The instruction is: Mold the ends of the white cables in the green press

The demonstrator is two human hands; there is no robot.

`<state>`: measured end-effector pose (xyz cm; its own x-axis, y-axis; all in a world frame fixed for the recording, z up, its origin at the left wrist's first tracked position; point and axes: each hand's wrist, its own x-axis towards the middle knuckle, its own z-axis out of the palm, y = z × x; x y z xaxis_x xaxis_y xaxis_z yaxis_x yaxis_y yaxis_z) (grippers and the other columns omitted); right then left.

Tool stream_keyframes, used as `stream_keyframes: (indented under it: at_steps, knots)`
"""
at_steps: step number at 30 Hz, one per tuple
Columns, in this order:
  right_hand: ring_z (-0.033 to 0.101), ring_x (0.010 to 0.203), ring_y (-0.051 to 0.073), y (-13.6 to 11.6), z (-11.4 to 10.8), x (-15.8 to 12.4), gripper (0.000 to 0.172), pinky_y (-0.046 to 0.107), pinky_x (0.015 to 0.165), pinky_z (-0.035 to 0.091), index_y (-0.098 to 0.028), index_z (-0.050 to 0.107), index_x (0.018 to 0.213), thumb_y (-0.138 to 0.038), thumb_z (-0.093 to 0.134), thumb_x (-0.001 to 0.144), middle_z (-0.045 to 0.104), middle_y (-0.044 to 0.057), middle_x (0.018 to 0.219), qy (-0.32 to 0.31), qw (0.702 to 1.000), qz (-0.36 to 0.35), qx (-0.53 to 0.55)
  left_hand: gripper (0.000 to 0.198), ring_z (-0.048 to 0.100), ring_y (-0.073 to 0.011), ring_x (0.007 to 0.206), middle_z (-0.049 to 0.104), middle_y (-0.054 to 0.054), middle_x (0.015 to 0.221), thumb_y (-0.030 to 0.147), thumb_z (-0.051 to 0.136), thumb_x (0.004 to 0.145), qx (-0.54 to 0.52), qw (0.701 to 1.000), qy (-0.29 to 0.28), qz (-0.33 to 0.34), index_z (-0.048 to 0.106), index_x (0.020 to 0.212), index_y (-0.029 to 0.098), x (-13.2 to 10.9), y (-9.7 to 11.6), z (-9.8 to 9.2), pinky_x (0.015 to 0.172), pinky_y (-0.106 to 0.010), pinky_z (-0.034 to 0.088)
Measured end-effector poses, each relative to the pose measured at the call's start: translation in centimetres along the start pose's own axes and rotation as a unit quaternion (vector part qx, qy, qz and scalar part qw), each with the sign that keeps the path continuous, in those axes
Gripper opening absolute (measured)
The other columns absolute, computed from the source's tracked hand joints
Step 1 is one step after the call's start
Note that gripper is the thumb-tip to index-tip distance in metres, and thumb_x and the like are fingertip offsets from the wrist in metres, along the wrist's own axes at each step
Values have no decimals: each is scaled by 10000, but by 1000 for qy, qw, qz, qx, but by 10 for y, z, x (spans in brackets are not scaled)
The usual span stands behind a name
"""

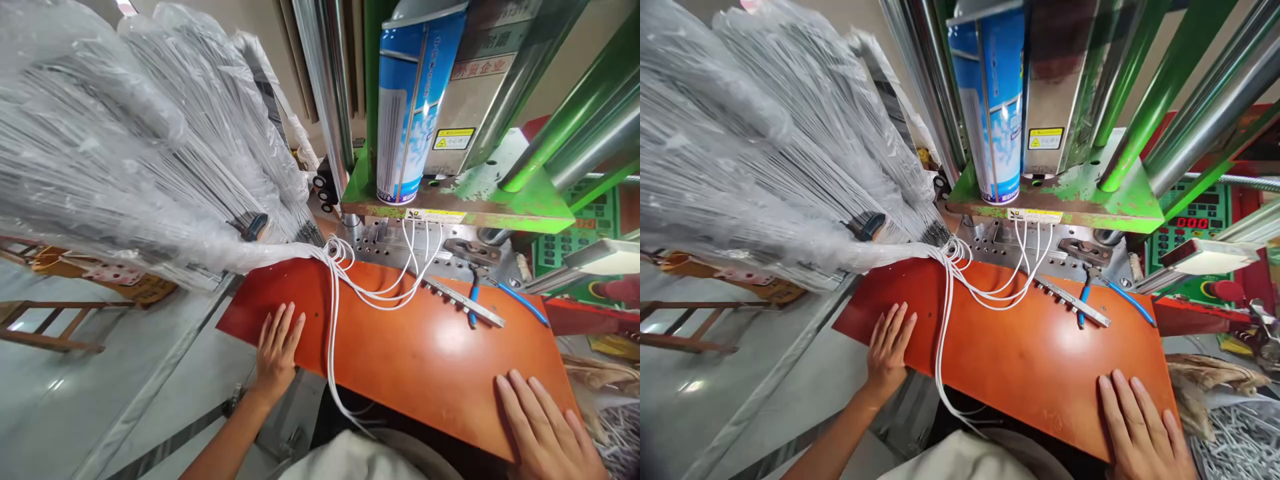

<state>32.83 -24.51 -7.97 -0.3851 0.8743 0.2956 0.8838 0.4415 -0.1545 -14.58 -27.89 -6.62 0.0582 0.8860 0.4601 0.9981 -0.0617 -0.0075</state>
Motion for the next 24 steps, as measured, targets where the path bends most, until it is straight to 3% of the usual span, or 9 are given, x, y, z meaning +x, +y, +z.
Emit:
stream_keyframes:
  at_steps: [5, 11, 13, 15, 17, 20, 22, 24]
  knots:
    - [351, 1505, 394, -18, -12, 7, 836, 669, 1218, 275, -277, 165, 1677, -150, 426, 893, 329, 81, 1662, 14, 1000, 2, 4, 739, 261, -291, 1570, 333, -106, 1669, 4, 349, 954, -21, 1000, 5, 2, 296, 1640, 273, 0, 2, 3, 1265, -559, 308]
    - [298, 1528, 398, -20, -20, 9, 884, 661, 1238, 246, -262, 162, 1677, -85, 507, 883, 307, 113, 1671, 8, 1000, 23, 20, 799, 214, -309, 1584, 272, -144, 1690, -57, 380, 892, -14, 1000, 21, 9, 299, 1638, 218, 0, 9, 1, 1266, -551, 299]
    - [327, 1514, 405, -34, -16, 7, 813, 657, 1216, 297, -260, 211, 1668, -133, 538, 934, 352, 136, 1647, 56, 997, -5, 60, 819, 181, -338, 1590, 239, -174, 1696, -72, 411, 855, -16, 999, 18, 23, 319, 1627, 187, -4, 20, -3, 1261, -571, 294]
    - [440, 1457, 354, -63, -6, 2, 743, 564, 1179, 415, -288, 282, 1645, -201, 576, 969, 454, 128, 1582, 78, 982, -70, 159, 785, 164, -371, 1590, 235, -194, 1694, -50, 466, 851, -27, 997, 14, 72, 375, 1597, 176, -7, 36, -10, 1245, -592, 304]
    - [544, 1376, 285, -103, 7, -2, 704, 451, 1111, 516, -316, 316, 1624, -260, 600, 982, 533, 107, 1515, 25, 952, -131, 277, 631, 199, -382, 1581, 305, -184, 1671, 25, 544, 890, -50, 987, 27, 152, 507, 1498, 189, -5, 55, -18, 1231, -586, 327]
    - [559, 1359, 304, -152, 20, 1, 797, 480, 1099, 528, -252, 233, 1643, -418, 633, 974, 522, 153, 1518, -90, 901, -102, 412, 198, 367, -333, 1511, 508, -124, 1548, 186, 618, 954, -97, 963, 32, 249, 682, 1142, 190, 14, 83, -33, 1240, -544, 329]
    - [647, 1231, 292, -160, 18, 7, 755, 459, 1037, 567, -224, 265, 1628, -482, 588, 996, 632, 151, 1377, -138, 861, -57, 486, 103, 563, -263, 1317, 670, -107, 1314, 230, 586, 985, -119, 951, -14, 287, 669, 953, 178, 33, 100, -43, 1214, -494, 372]
    - [710, 1038, 253, -149, 7, 18, 559, 376, 920, 611, -254, 472, 1518, -501, 538, 1021, 721, 97, 1148, -142, 851, -45, 504, 185, 667, -203, 1006, 723, -81, 996, 238, 544, 996, -124, 935, -86, 321, 648, 855, 180, 47, 114, -53, 1054, -420, 502]
